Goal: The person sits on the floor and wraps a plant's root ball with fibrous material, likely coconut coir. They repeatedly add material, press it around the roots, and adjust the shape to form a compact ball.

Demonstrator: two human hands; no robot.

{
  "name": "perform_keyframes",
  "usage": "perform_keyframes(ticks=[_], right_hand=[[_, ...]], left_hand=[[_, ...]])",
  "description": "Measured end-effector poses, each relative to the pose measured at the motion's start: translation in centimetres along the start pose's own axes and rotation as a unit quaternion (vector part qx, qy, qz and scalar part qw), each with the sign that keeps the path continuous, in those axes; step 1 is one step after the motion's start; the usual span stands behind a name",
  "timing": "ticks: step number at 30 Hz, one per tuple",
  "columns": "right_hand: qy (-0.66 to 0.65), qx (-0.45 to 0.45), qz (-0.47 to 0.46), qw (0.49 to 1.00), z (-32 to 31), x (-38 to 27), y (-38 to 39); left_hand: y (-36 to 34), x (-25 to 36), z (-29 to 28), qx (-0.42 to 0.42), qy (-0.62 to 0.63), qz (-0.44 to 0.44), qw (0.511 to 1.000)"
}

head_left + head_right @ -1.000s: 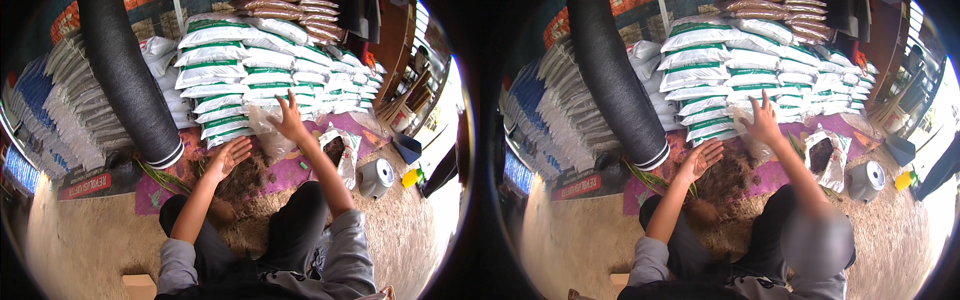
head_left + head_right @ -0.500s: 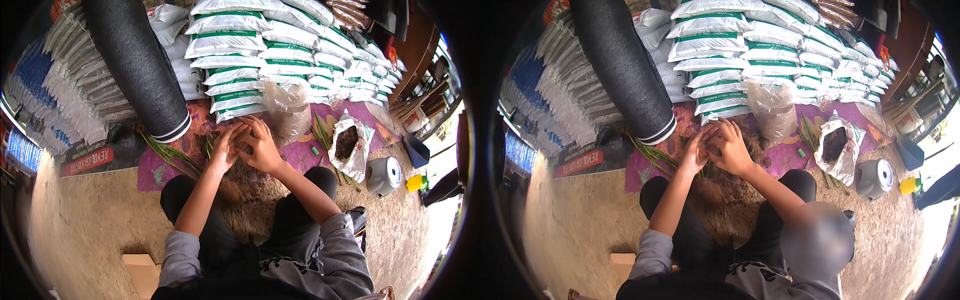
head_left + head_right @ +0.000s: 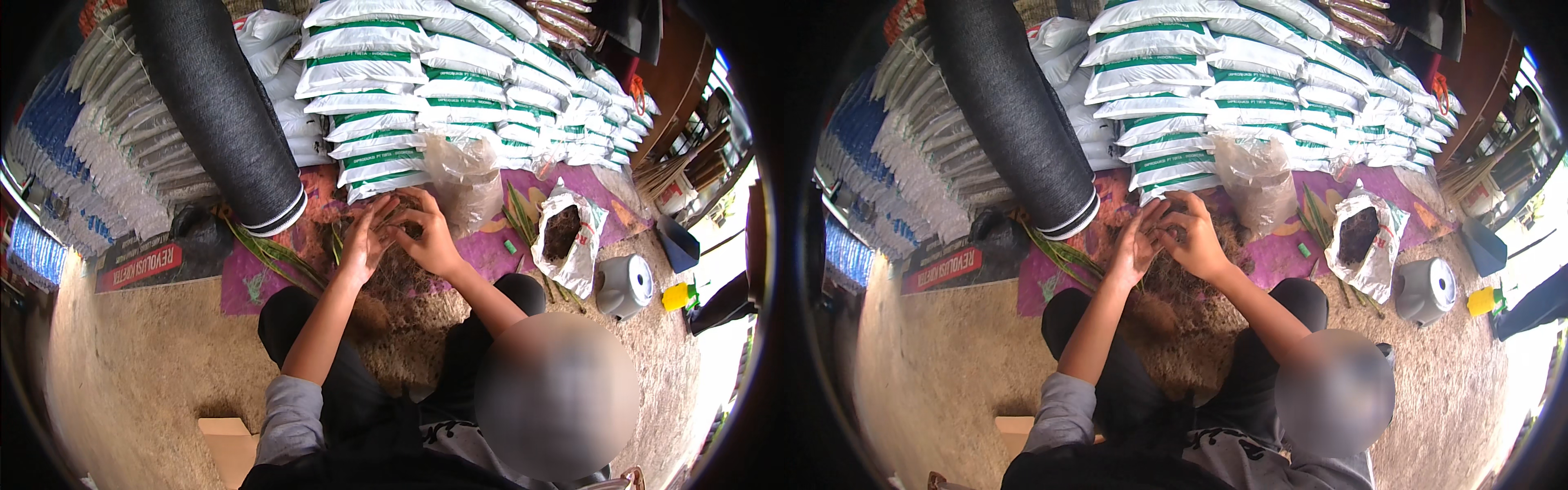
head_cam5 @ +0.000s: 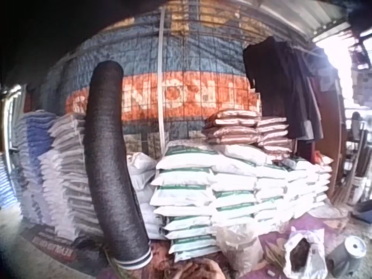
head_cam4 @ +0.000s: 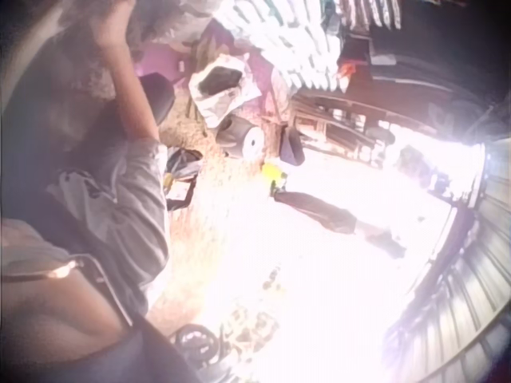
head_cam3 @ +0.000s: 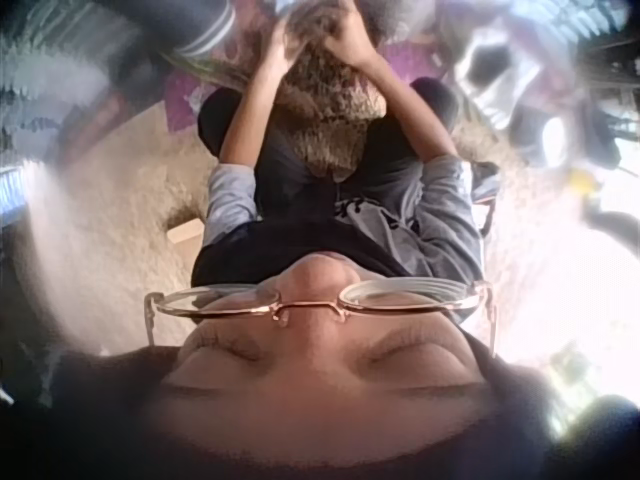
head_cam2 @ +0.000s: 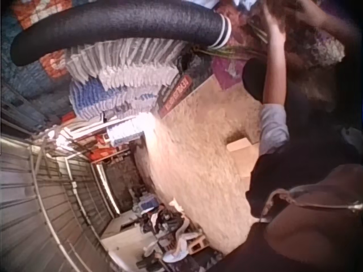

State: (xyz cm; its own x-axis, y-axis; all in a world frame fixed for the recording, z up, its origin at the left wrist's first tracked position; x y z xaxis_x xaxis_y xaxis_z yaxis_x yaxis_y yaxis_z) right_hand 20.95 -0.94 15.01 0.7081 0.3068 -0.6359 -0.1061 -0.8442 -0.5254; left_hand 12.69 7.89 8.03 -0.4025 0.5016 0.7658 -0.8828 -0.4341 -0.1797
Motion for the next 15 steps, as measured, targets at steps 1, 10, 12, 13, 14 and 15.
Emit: perform_keyframes(ticks=[1,10,12,13,14,15], right_hand=[[-0.01,0.012,0.003,1.0,-0.4,0.2,-0.1],[-0.001,0.038,0.034,0.999,-2.6,0.3,0.5],[0.01,0.035,0.031,0.999,-2.6,0.1,0.5],[0.018,0.035,0.028,0.999,-2.6,0.0,0.6],[0.026,0.035,0.024,0.999,-2.6,-0.1,0.6],[0.02,0.035,0.025,0.999,-2.6,0.0,0.6]], left_hand=[[0.1,0.1,-0.1,0.013,-0.003,-0.008,1.0],[0.3,0.9,0.5,0.063,-0.196,-0.003,0.978],[0.4,0.9,0.6,0.061,-0.203,0.01,0.977],[0.5,0.9,0.7,0.06,-0.206,0.016,0.977],[0.5,0.8,0.6,0.063,-0.216,0.018,0.974],[0.5,0.8,0.3,0.066,-0.228,0.021,0.971]])
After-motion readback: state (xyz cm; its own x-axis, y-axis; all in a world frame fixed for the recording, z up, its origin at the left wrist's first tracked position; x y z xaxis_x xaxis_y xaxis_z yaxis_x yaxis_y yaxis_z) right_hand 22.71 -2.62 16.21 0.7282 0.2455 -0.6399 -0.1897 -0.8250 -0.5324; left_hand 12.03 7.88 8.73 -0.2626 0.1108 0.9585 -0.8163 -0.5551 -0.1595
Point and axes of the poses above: each hand's wrist, its own y-axis away from the middle knuckle, its own z-axis out of the palm, x = y × z, the point moved 6 cm from there along -y, towards the middle knuckle, and after that the axes turned 12 degrees about -x, right-handed, at the moved point
